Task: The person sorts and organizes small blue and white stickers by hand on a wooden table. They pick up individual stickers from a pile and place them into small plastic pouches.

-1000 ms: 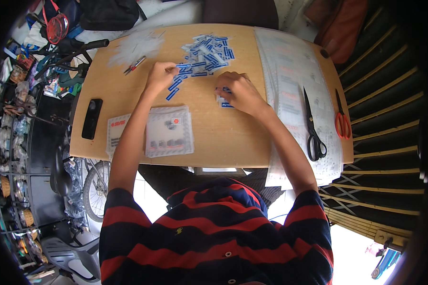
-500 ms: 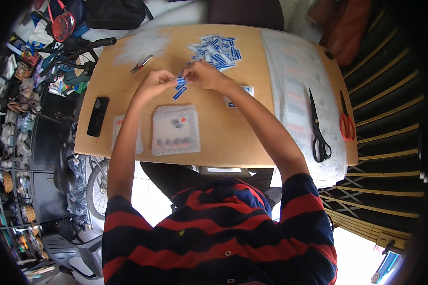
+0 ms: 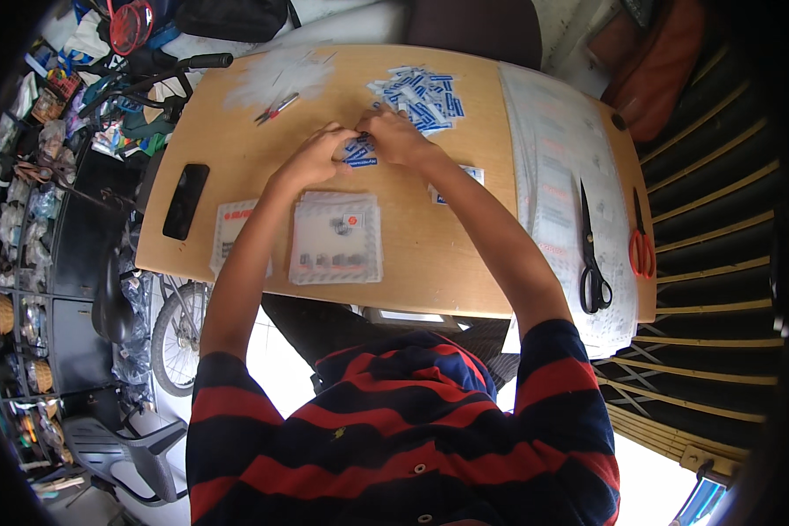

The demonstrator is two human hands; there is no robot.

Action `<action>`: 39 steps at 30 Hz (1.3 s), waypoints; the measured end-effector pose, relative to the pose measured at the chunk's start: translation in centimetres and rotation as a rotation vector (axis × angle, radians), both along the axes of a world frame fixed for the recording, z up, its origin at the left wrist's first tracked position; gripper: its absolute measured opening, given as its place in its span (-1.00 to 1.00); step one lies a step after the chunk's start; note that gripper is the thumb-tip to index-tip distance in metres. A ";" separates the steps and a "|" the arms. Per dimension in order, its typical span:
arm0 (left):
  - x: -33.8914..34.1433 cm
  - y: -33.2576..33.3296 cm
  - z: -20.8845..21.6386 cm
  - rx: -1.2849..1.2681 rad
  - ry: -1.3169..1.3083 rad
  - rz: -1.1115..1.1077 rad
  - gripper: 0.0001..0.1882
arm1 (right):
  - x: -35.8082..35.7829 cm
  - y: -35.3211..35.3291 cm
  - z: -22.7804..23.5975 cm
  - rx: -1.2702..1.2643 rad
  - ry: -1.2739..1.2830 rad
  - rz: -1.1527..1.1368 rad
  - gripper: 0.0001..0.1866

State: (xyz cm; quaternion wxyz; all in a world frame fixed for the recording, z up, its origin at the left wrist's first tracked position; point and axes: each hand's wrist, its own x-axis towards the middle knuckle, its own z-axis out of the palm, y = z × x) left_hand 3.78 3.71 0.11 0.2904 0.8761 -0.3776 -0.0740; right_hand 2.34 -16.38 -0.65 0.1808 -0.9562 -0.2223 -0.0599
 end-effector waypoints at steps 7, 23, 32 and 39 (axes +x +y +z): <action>0.6 0.6 -0.9 -0.058 0.190 0.037 -0.41 | -1.1 -1.0 0.9 0.040 0.042 -0.031 -0.72; -1.7 -1.3 0.7 -0.016 0.043 0.178 -0.62 | -1.7 -0.4 2.1 -0.065 0.218 0.037 -0.49; -0.6 -1.1 -0.2 -0.095 0.189 0.236 -0.64 | -1.7 -1.0 1.6 0.117 0.204 0.054 -0.47; -1.3 -2.3 -0.1 -0.044 0.139 0.266 -0.58 | -1.4 -1.0 3.2 0.284 0.432 0.165 -0.47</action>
